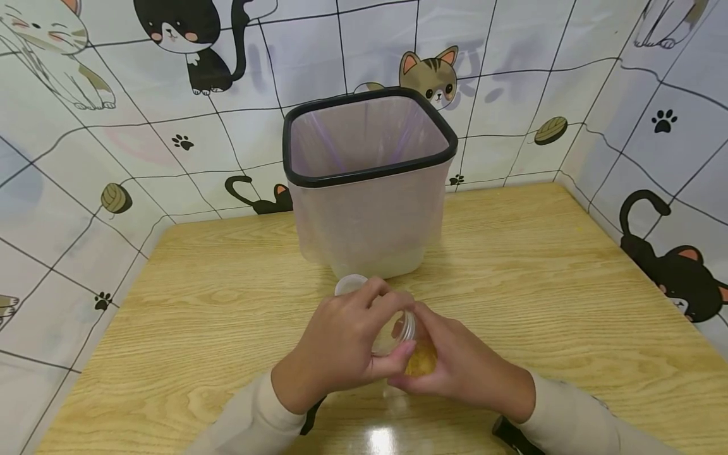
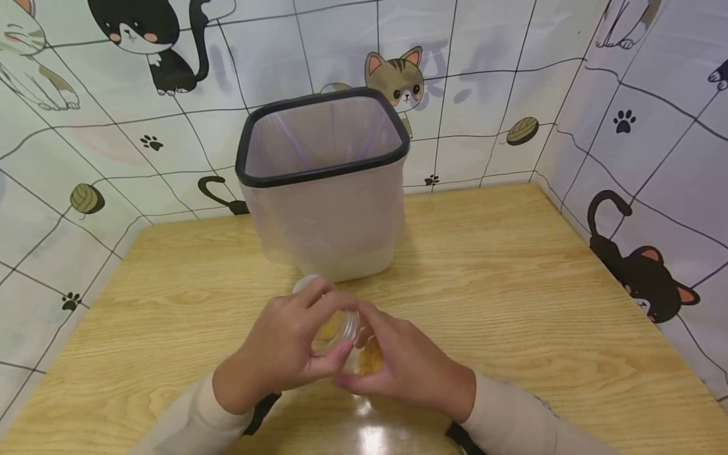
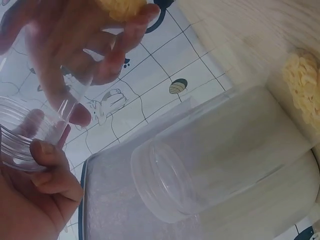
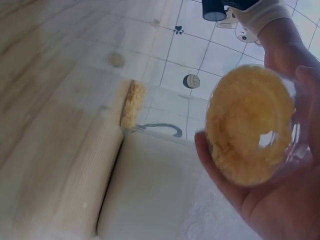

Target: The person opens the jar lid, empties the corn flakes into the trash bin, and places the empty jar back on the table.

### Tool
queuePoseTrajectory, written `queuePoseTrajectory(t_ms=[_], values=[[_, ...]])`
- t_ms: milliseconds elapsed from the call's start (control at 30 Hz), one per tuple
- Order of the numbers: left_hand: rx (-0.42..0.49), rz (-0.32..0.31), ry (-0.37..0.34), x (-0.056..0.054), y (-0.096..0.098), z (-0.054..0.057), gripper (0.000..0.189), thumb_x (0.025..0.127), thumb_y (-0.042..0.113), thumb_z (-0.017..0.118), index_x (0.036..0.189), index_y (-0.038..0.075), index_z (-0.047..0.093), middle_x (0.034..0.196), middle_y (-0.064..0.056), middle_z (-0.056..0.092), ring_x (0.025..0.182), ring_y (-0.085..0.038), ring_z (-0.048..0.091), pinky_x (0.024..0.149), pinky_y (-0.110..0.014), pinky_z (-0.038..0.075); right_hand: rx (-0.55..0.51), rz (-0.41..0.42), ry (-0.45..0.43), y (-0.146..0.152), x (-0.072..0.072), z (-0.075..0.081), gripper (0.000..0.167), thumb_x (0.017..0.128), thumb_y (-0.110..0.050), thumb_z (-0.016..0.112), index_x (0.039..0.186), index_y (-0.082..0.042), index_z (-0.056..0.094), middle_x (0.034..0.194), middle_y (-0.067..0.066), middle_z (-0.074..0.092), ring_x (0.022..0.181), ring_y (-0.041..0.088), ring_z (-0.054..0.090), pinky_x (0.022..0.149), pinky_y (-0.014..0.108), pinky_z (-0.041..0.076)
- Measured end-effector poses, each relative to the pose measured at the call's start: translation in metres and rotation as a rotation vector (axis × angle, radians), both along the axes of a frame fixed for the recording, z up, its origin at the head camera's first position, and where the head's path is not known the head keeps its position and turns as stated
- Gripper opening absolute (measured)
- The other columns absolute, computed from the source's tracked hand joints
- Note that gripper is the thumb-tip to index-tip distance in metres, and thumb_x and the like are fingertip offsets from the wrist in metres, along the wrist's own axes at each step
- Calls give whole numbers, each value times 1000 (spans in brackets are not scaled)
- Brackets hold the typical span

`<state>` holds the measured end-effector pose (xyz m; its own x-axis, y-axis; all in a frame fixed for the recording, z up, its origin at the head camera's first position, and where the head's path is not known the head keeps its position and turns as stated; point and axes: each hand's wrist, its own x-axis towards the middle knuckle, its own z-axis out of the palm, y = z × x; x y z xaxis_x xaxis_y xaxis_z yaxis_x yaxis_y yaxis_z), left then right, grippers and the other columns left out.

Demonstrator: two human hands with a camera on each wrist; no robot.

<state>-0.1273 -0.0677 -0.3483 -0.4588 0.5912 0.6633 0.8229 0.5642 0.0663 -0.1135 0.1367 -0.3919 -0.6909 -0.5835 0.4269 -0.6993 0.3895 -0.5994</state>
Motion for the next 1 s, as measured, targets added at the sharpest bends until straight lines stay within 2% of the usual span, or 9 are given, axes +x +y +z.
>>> queuePoseTrajectory(t_ms=[133, 233, 567, 800, 1000], values=[[12, 46, -9, 1, 1, -1, 32, 86, 43, 61, 108, 19, 64, 87, 4, 57, 56, -6, 47, 46, -13, 33, 3, -50, 73, -1, -1, -1, 72, 84, -42, 79, 140, -14, 43, 99, -15, 62, 88, 0, 60, 75, 23, 54], [25, 70, -27, 2, 2, -2, 33, 85, 42, 63, 108, 18, 64, 88, 4, 58, 56, -7, 48, 46, -14, 34, 7, -75, 88, -2, -2, -1, 75, 84, -43, 79, 142, -13, 43, 98, -14, 64, 88, 0, 61, 75, 24, 54], [55, 76, -54, 4, 4, -2, 33, 88, 40, 63, 110, 17, 64, 92, 4, 60, 58, -6, 51, 46, -16, 37, 15, -102, 50, -1, -2, 1, 69, 83, -42, 79, 138, -18, 45, 96, -18, 64, 86, -2, 59, 76, 24, 53], [74, 85, -48, 5, 5, -2, 32, 88, 39, 62, 111, 16, 65, 93, 4, 61, 57, -6, 50, 45, -15, 36, 1, -107, 75, -1, -3, 0, 69, 83, -40, 80, 138, -17, 46, 100, -15, 66, 89, 0, 62, 76, 25, 54], [78, 99, -63, 6, 6, -2, 33, 90, 39, 61, 113, 16, 63, 94, 3, 61, 53, -4, 42, 45, -14, 33, 11, -141, 129, -1, -3, -1, 75, 82, -42, 80, 142, -14, 46, 108, -9, 69, 95, 4, 66, 79, 28, 57]])
